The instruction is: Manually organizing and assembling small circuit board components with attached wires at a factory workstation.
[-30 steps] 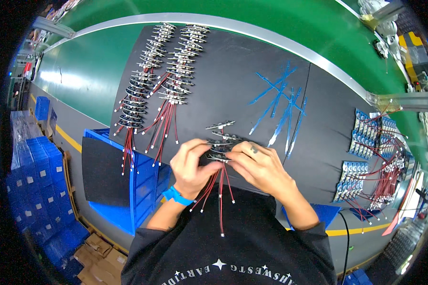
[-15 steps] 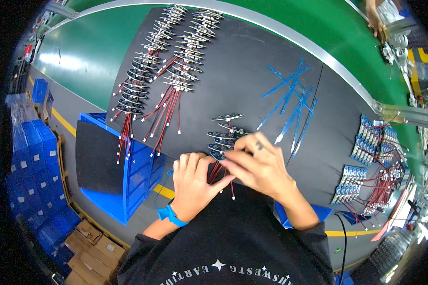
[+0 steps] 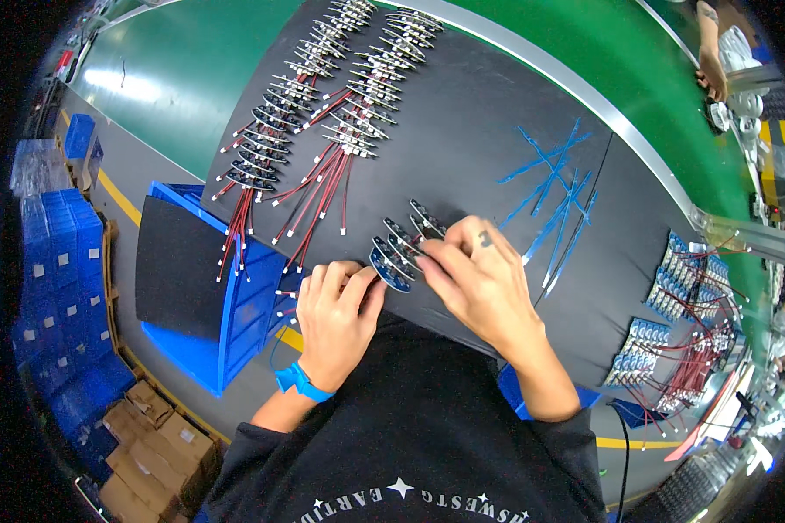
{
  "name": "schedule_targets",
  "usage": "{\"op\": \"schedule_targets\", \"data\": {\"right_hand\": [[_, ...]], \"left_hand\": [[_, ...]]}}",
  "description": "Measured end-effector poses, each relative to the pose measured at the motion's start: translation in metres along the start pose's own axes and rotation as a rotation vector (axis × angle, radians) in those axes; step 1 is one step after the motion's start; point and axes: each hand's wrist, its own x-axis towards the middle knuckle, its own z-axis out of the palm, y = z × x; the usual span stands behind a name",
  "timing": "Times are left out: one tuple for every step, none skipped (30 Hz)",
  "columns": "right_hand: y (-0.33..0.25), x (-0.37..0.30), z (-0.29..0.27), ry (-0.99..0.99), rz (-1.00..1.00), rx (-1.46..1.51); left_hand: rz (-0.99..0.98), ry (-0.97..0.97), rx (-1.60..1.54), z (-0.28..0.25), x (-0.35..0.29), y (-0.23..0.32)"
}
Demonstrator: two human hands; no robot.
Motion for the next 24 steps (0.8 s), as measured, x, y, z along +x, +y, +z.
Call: {"op": "schedule_targets", "data": {"right_hand": [[-0.001, -0.001, 0.001, -0.017, -0.026, -0.033], [-0.002, 0.000, 0.007, 0.013, -0.055, -0.052], [-0.002, 0.000, 0.011, 0.017, -0.057, -0.064], [-0.001, -0.001, 0.014, 0.021, -0.058, -0.077], [-0.002, 0.000, 0.015, 0.025, -0.059, -0.089], [-0.004, -0.001, 0.015, 0.037, -0.051, -0.096], [-0.008, -0.002, 0.013, 0.050, -0.043, -0.103], [-0.011, -0.004, 0.011, 0.062, -0.034, -0.111], [-0.012, -0.006, 0.010, 0.043, -0.009, -0.126], [-0.013, -0.009, 0.009, 0.025, 0.017, -0.143], [-0.013, -0.010, 0.009, 0.006, 0.043, -0.159], [-0.011, -0.011, 0.011, -0.024, 0.088, -0.164], [-0.010, -0.011, 0.010, -0.005, 0.107, -0.140], [-0.010, -0.010, 0.010, 0.013, 0.126, -0.115], [-0.010, -0.009, 0.010, 0.033, 0.146, -0.091], [-0.011, -0.008, 0.007, 0.050, 0.121, -0.069], [-0.013, -0.006, 0.003, 0.068, 0.095, -0.047], [-0.015, -0.004, 0.000, 0.084, 0.068, -0.022], [-0.018, -0.004, -0.001, 0.036, 0.062, -0.027], [-0.021, -0.005, -0.002, -0.013, 0.055, -0.032], [-0.024, -0.005, -0.003, -0.059, 0.051, -0.040], [-0.023, -0.005, -0.001, -0.097, 0.007, -0.045], [-0.022, -0.006, 0.002, -0.093, -0.010, -0.060], [-0.019, -0.008, 0.008, -0.091, -0.029, -0.074]], "left_hand": [[-0.008, 0.007, -0.009, -0.001, -0.001, 0.001], [-0.023, 0.014, -0.027, 0.000, -0.003, 0.001], [-0.035, 0.021, -0.048, 0.002, -0.004, 0.002], [-0.046, 0.028, -0.069, 0.003, -0.004, 0.002], [-0.041, 0.040, -0.073, 0.003, -0.004, 0.001], [-0.040, 0.054, -0.078, 0.004, -0.004, 0.001], [-0.038, 0.069, -0.083, 0.005, -0.005, 0.001], [-0.041, 0.074, -0.089, 0.006, -0.005, 0.000], [-0.044, 0.078, -0.093, 0.007, -0.006, 0.000], [-0.047, 0.082, -0.098, 0.008, -0.007, 0.000], [-0.058, 0.080, -0.094, 0.008, -0.006, 0.001], [-0.067, 0.078, -0.091, 0.008, -0.005, 0.003], [-0.077, 0.076, -0.087, 0.008, -0.005, 0.004], [-0.086, 0.075, -0.095, 0.008, -0.005, 0.005], [-0.094, 0.073, -0.103, 0.007, -0.004, 0.006], [-0.103, 0.072, -0.112, 0.007, -0.004, 0.007], [-0.098, 0.071, -0.120, 0.008, -0.005, 0.006], [-0.095, 0.070, -0.125, 0.009, -0.006, 0.004], [-0.093, 0.069, -0.131, 0.010, -0.007, 0.003], [-0.089, 0.074, -0.131, 0.011, -0.008, 0.002], [-0.080, 0.078, -0.134, 0.011, -0.007, 0.002], [-0.072, 0.082, -0.137, 0.012, -0.006, 0.002], [-0.077, 0.080, -0.144, 0.011, -0.007, 0.002], [-0.083, 0.079, -0.151, 0.011, -0.007, 0.002]]}}
